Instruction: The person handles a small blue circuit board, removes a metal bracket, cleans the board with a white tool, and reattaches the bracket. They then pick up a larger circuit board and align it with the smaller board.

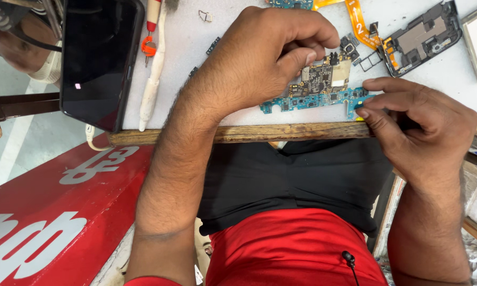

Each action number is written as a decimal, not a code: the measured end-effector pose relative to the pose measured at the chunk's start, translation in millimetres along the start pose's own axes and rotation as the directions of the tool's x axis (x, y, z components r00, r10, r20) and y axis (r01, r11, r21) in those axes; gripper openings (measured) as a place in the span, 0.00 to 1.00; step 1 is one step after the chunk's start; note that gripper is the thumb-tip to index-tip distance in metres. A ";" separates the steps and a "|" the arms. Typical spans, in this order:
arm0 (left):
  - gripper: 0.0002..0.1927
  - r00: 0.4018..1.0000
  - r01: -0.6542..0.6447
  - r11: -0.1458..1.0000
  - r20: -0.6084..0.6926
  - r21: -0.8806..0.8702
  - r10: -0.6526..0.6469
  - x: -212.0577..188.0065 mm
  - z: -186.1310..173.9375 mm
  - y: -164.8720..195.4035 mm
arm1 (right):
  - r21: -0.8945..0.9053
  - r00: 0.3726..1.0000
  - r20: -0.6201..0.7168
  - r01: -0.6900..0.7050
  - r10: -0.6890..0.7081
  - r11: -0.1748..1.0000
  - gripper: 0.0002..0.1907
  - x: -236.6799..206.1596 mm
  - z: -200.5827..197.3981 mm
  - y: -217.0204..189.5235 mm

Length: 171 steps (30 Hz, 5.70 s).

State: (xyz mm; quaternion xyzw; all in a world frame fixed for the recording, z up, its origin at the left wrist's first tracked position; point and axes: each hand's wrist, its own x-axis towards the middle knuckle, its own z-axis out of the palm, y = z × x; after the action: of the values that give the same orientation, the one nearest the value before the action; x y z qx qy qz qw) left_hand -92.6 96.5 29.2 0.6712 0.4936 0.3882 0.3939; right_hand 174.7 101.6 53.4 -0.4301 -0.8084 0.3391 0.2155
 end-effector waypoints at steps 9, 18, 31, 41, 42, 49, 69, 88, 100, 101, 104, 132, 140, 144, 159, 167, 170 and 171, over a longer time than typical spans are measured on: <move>0.15 1.000 -0.004 0.998 0.029 0.060 0.002 -12.2 -20.1 -2.4 | -0.010 1.000 0.020 0.003 -0.003 1.000 0.06 -2.2 -3.5 1.5; 0.16 0.996 0.003 0.996 0.087 0.091 -0.011 -25.2 -28.5 -4.7 | 0.042 0.999 0.028 -0.040 0.039 0.998 0.05 -8.8 -2.8 4.9; 0.15 0.998 -0.019 0.989 0.060 0.147 0.010 -23.7 -19.3 -9.6 | 0.130 0.989 0.063 -0.144 0.137 0.981 0.03 -9.7 0.3 5.0; 0.15 0.998 -0.010 0.985 0.061 0.171 -0.001 -23.5 -18.5 -10.1 | 0.141 0.985 0.052 -0.170 0.164 0.975 0.04 -14.6 0.3 4.1; 0.16 0.998 -0.013 0.985 0.056 0.172 0.003 -24.3 -18.1 -11.1 | 0.138 0.986 0.051 -0.167 0.162 0.976 0.04 -14.7 0.6 5.0; 0.17 1.000 -0.012 0.989 0.008 0.145 0.011 -20.4 -20.7 -4.9 | 0.124 0.986 0.037 -0.168 0.165 0.978 0.05 -16.0 1.0 8.6; 0.20 0.778 0.575 0.680 -0.561 0.455 -0.283 -98.4 -17.8 53.0 | 0.085 0.998 -0.003 -0.068 0.068 0.994 0.03 -4.0 2.8 2.8; 0.10 0.826 0.282 0.933 -0.438 -0.223 -0.354 -82.6 23.8 25.3 | -0.077 0.994 0.029 0.108 -0.106 0.991 0.04 3.3 -0.9 2.6; 0.10 0.878 0.329 0.937 -0.329 -0.115 -0.349 -72.5 28.0 40.9 | -0.119 0.985 0.055 0.171 -0.166 0.978 0.04 4.7 -0.8 4.6; 0.10 0.890 0.301 0.946 -0.321 -0.123 -0.325 -70.4 29.2 40.2 | -0.106 0.981 0.061 0.191 -0.185 0.976 0.04 5.6 -0.4 4.7; 0.09 0.890 0.335 0.939 -0.301 -0.079 -0.342 -65.8 28.6 36.0 | -0.146 0.982 0.036 0.189 -0.186 0.971 0.04 6.6 -0.5 2.3; 0.09 0.905 0.361 0.919 -0.176 -0.157 -0.386 -65.2 9.5 27.3 | -0.098 0.982 0.050 0.188 -0.183 0.977 0.04 5.0 0.0 0.9; 0.08 0.827 0.486 0.841 -0.186 -0.237 -0.530 -95.4 3.8 45.5 | -0.151 0.977 0.047 0.212 -0.208 0.965 0.04 7.1 -2.2 -4.2; 0.08 0.805 0.502 0.826 -0.211 -0.258 -0.555 -97.0 7.9 40.5 | -0.108 0.983 0.061 0.180 -0.174 0.978 0.05 4.2 -1.8 0.5; 0.08 0.864 0.440 0.897 -0.250 -0.043 -0.436 -90.4 12.6 35.9 | -0.045 0.984 0.044 0.176 -0.174 0.983 0.05 -0.2 1.3 5.8; 0.09 0.882 0.408 0.911 -0.234 -0.057 -0.409 -93.9 14.7 30.0 | -0.023 0.994 0.104 0.045 -0.043 0.999 0.10 2.1 -9.0 -2.4; 0.09 0.923 0.238 0.958 -0.269 -0.160 -0.275 -98.6 16.3 27.1 | -0.037 0.990 0.138 0.011 -0.005 0.999 0.15 8.0 -11.3 -13.3; 0.09 0.904 0.271 0.937 -0.278 -0.219 -0.326 -99.7 16.4 25.8 | -0.134 0.987 0.149 0.077 -0.057 0.988 0.17 9.6 -10.8 -17.5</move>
State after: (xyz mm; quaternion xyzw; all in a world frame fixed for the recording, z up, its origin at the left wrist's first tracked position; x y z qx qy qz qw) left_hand -89.6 -7.7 33.2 0.4809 0.6101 0.4655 0.4240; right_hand 166.9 106.5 74.1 -0.3910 -0.8576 0.3047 0.1369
